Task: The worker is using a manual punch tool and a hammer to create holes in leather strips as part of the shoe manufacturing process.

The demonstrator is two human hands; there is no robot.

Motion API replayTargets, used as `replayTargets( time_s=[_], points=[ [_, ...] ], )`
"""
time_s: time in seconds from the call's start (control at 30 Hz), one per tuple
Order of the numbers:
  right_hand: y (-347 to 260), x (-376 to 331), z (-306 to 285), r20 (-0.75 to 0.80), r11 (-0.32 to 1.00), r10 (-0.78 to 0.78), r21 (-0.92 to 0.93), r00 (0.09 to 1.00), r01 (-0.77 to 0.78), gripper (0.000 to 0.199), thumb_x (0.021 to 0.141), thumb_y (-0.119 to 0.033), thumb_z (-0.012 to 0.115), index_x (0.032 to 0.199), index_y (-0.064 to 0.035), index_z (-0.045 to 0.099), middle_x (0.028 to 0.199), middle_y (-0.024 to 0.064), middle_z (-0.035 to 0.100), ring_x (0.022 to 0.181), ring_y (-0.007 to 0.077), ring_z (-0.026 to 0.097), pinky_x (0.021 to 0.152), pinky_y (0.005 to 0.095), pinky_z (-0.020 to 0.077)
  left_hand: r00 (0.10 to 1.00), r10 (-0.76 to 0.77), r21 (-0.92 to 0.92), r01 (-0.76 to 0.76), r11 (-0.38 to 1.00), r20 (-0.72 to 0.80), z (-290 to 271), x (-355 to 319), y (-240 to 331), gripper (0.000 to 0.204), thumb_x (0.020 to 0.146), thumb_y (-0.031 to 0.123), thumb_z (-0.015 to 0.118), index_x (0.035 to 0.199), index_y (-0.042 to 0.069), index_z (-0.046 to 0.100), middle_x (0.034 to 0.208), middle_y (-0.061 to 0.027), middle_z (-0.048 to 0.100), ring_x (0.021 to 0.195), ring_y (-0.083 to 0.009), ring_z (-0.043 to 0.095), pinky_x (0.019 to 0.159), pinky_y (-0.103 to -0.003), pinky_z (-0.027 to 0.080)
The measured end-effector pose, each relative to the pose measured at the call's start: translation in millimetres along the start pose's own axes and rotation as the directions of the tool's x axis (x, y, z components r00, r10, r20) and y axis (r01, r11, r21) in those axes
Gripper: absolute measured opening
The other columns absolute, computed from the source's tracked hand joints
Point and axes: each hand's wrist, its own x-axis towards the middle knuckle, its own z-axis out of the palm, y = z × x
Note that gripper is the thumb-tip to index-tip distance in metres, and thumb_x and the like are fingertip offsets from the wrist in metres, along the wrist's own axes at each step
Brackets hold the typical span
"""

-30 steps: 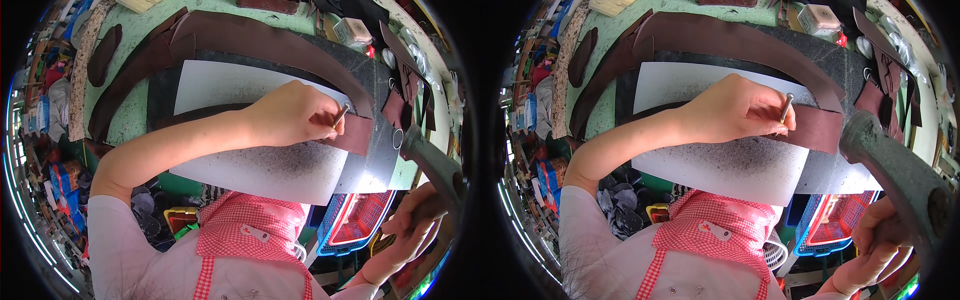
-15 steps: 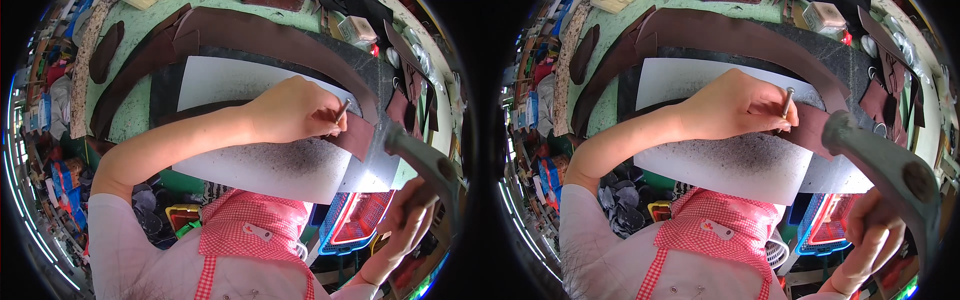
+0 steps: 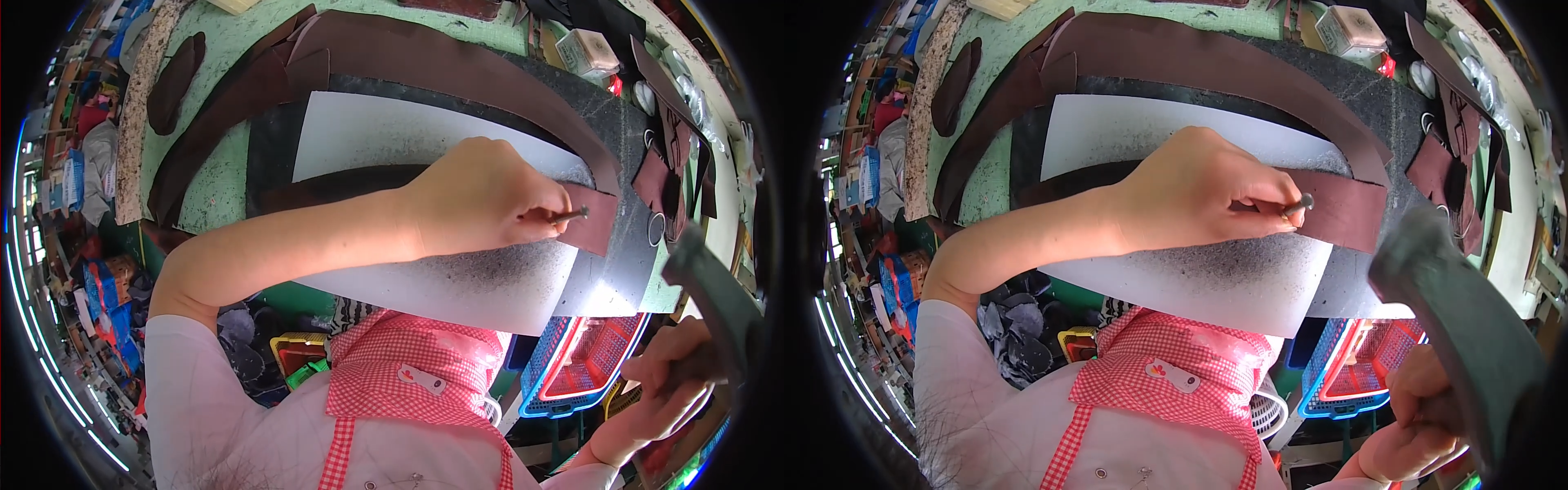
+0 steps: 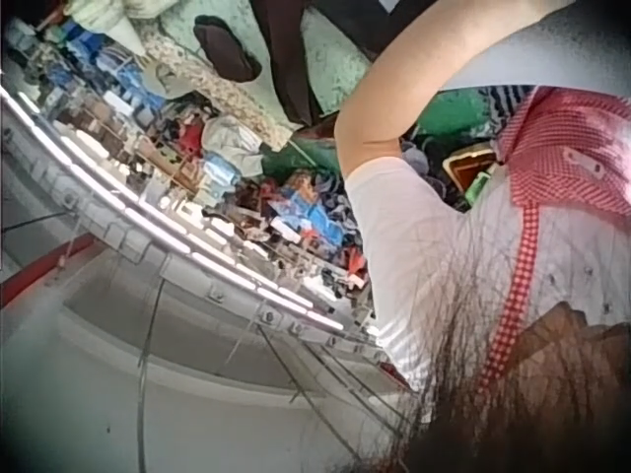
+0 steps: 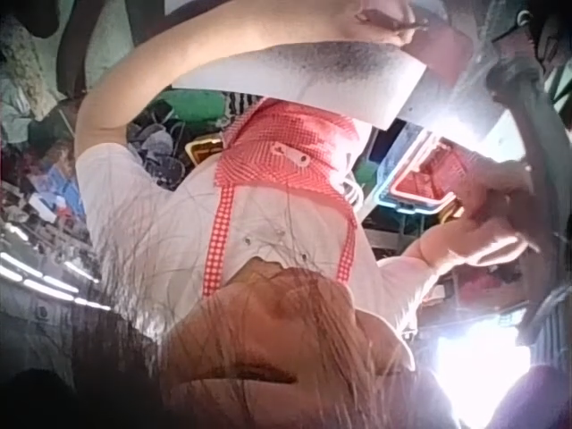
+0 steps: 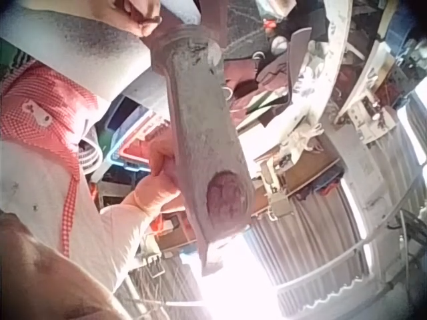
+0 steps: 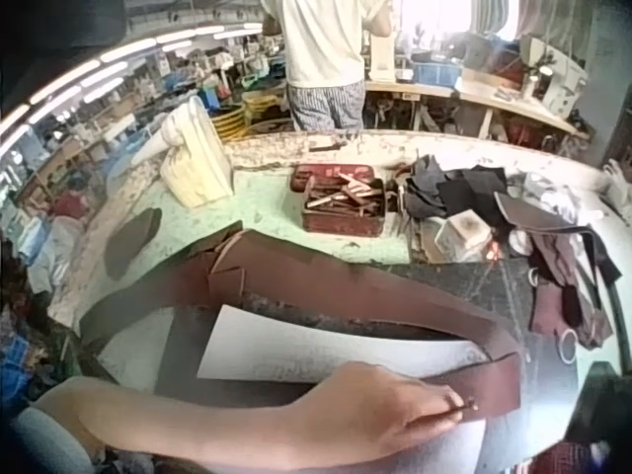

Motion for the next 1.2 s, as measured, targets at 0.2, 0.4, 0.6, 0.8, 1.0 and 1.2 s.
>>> replayTargets(
  time_s=[0.2, 0.4, 0.6, 0.8, 1.0, 1.2],
  points=[
    [81, 2, 36, -0.688, 0.813, -0.451, -0.579, 0.569, -0.057, 0.047, 0.098, -0.044, 0.049, 0.110, 0.0011, 0.045, 0.072, 0.0029, 0.046, 0.055, 0.0030, 0.035, 0.046, 0.0169, 0.0243, 0.997, 0.072, -0.006, -0.072, 0.997, 0.005, -9, -1, -7, 0.016, 0.086, 0.016, 0.067, 0.099, 0.007, 0.069, 0.081, -0.0065, 0.070, 0.069, -0.0199, 0.068, 0.062, -0.026, 0.052],
    [61, -12, 22, -0.630, 0.792, -0.601, -0.549, 0.491, 0.265, 0.053, 0.096, -0.048, 0.049, 0.110, 0.0025, 0.047, 0.070, 0.0041, 0.048, 0.051, 0.0039, 0.036, 0.045, 0.0179, 0.0265, 0.998, -0.031, -0.225, 0.044, 0.973, 0.059, -12, 0, -5, 0.013, 0.087, 0.010, 0.064, 0.099, 0.003, 0.068, 0.089, -0.0079, 0.072, 0.083, -0.0152, 0.071, 0.075, -0.024, 0.055],
    [84, 0, 34, -0.664, 0.748, -0.500, -0.655, 0.556, -0.109, 0.059, 0.094, -0.053, 0.050, 0.109, 0.0039, 0.048, 0.068, 0.0053, 0.050, 0.047, 0.0047, 0.037, 0.043, 0.0188, 0.0287, 0.982, 0.189, 0.214, -0.189, 0.958, 0.020, -9, -10, -3, 0.014, 0.086, 0.011, 0.065, 0.098, 0.004, 0.068, 0.089, -0.0078, 0.072, 0.082, -0.0159, 0.071, 0.073, -0.025, 0.055],
    [36, 11, 19, -0.463, 0.779, -0.556, -0.579, 0.690, 0.239, 0.058, 0.095, -0.055, 0.045, 0.094, 0.0032, 0.048, 0.061, 0.0058, 0.046, 0.045, 0.0080, 0.040, 0.040, 0.0194, 0.0308, 0.995, -0.094, -0.311, 0.100, 0.945, 0.033, -12, -4, -14, 0.018, 0.084, 0.016, 0.068, 0.100, 0.008, 0.069, 0.088, -0.0073, 0.070, 0.076, -0.0200, 0.069, 0.067, -0.028, 0.054],
    [37, 39, 48, -0.479, 0.684, -0.537, -0.729, 0.695, 0.025, 0.054, 0.096, -0.050, 0.045, 0.099, 0.0032, 0.048, 0.067, 0.0047, 0.048, 0.049, 0.0071, 0.038, 0.046, 0.0190, 0.0273, 0.981, 0.191, 0.279, -0.196, 0.940, 0.045, -14, -15, -5, 0.019, 0.084, 0.016, 0.067, 0.101, 0.008, 0.068, 0.090, -0.0066, 0.070, 0.076, -0.0210, 0.069, 0.067, -0.028, 0.054],
    [29, -16, -34, -0.075, 0.928, -0.226, -0.320, 0.971, 0.191, 0.032, 0.098, -0.028, 0.048, 0.103, 0.0036, 0.046, 0.073, 0.0101, 0.051, 0.061, 0.0174, 0.053, 0.063, 0.0300, 0.0473, 0.994, -0.089, -0.299, 0.106, 0.948, 0.070, -22, -11, -11, 0.015, 0.090, 0.011, 0.062, 0.102, 0.002, 0.065, 0.092, -0.0089, 0.071, 0.086, -0.0167, 0.071, 0.078, -0.027, 0.055]
  ],
)
